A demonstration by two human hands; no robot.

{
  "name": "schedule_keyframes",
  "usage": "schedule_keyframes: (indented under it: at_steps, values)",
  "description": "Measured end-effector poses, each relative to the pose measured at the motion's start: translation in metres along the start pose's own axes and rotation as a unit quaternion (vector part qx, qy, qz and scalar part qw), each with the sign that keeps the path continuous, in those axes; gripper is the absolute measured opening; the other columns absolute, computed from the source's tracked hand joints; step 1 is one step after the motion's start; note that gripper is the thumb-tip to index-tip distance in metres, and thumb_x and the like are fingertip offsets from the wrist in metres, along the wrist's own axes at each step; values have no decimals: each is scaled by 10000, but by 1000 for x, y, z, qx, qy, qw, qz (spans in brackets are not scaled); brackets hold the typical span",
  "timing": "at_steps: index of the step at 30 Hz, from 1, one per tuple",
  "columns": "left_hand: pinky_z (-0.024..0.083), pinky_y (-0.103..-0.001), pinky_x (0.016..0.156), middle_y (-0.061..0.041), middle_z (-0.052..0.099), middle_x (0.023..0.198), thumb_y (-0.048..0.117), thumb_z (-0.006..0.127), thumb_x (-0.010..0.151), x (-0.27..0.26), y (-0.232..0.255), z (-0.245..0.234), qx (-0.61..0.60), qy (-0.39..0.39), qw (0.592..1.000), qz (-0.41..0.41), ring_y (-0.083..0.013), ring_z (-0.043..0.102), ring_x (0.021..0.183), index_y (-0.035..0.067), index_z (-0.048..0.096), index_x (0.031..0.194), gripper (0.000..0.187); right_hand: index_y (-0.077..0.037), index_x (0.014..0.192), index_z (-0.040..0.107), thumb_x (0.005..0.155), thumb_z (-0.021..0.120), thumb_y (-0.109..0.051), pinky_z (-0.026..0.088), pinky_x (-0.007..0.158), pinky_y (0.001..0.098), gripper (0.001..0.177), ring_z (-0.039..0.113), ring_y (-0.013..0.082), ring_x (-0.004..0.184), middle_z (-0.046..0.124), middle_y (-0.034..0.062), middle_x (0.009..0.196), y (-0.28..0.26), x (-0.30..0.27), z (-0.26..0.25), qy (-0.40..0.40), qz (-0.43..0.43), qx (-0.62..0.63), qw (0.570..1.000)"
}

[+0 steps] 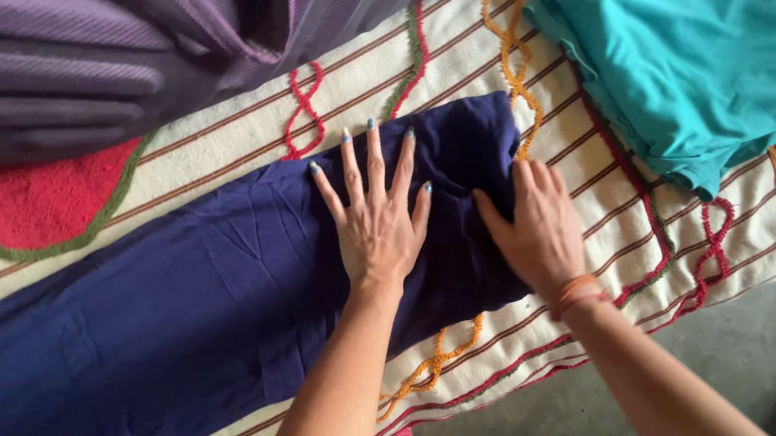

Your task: The person folds garments on a bed, including a yellow garment and a navy blue garment, smoothing each one flat and folding it over. The person places the folded clothes into an open purple duffel bag and arranges them inside.

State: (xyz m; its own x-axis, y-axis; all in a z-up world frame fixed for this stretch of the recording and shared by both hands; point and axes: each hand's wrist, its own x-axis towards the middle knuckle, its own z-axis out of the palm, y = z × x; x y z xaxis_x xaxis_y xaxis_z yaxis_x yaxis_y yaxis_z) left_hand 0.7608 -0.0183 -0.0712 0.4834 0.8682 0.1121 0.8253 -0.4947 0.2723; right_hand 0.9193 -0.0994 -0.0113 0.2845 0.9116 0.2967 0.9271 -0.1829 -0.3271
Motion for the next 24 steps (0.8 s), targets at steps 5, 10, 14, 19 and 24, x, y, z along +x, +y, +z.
schedule_keyframes:
  at_steps: [5, 10, 14, 19, 24]
  values:
    - [65, -702, 1218, -78, 200, 1703, 493, 490, 1031, -2, -1, 1, 19, -9, 1000, 8, -378, 144, 1570, 300, 306, 1625, 652, -16, 1085, 677, 995, 607, -428, 523, 774, 506, 428, 683, 425, 894, 703, 248, 947, -22, -9, 5, -181, 279, 0, 943]
    - [77, -699, 1220, -87, 184, 1708, 488, 491, 1031, 2, 0, -1, 7, -14, 1000, 9, -377, 143, 1575, 299, 290, 1624, 654, -31, 1179, 671, 1009, 597, -363, 516, 783, 476, 380, 686, 393, 879, 707, 261, 937, -23, -1, -5, -135, 301, 124, 936]
    - [80, -698, 1221, -109, 175, 1710, 494, 483, 1040, -3, 0, -5, -23, -14, 1000, 14, -365, 141, 1578, 300, 261, 1637, 665, 26, 1196, 644, 1011, 630, -262, 535, 787, 364, 343, 671, 212, 843, 735, 171, 937, 0, 3, -19, -64, 259, 283, 921]
    - [64, -710, 1192, -99, 187, 1698, 541, 450, 1017, 20, 48, 2, -61, -34, 997, -15, -349, 128, 1570, 313, 227, 1629, 690, 31, 1181, 674, 1021, 671, -151, 510, 823, 316, 243, 579, 96, 883, 721, 96, 980, 44, 20, -56, -43, 158, 286, 944]
    - [64, -705, 1193, -119, 210, 1696, 522, 441, 1031, 52, 120, 12, -220, -56, 974, -17, -364, 127, 1567, 299, 229, 1628, 672, 5, 1233, 680, 1071, 679, -156, 501, 786, 269, 228, 572, 45, 895, 699, 31, 1010, 56, 47, -121, -15, 159, 296, 942]
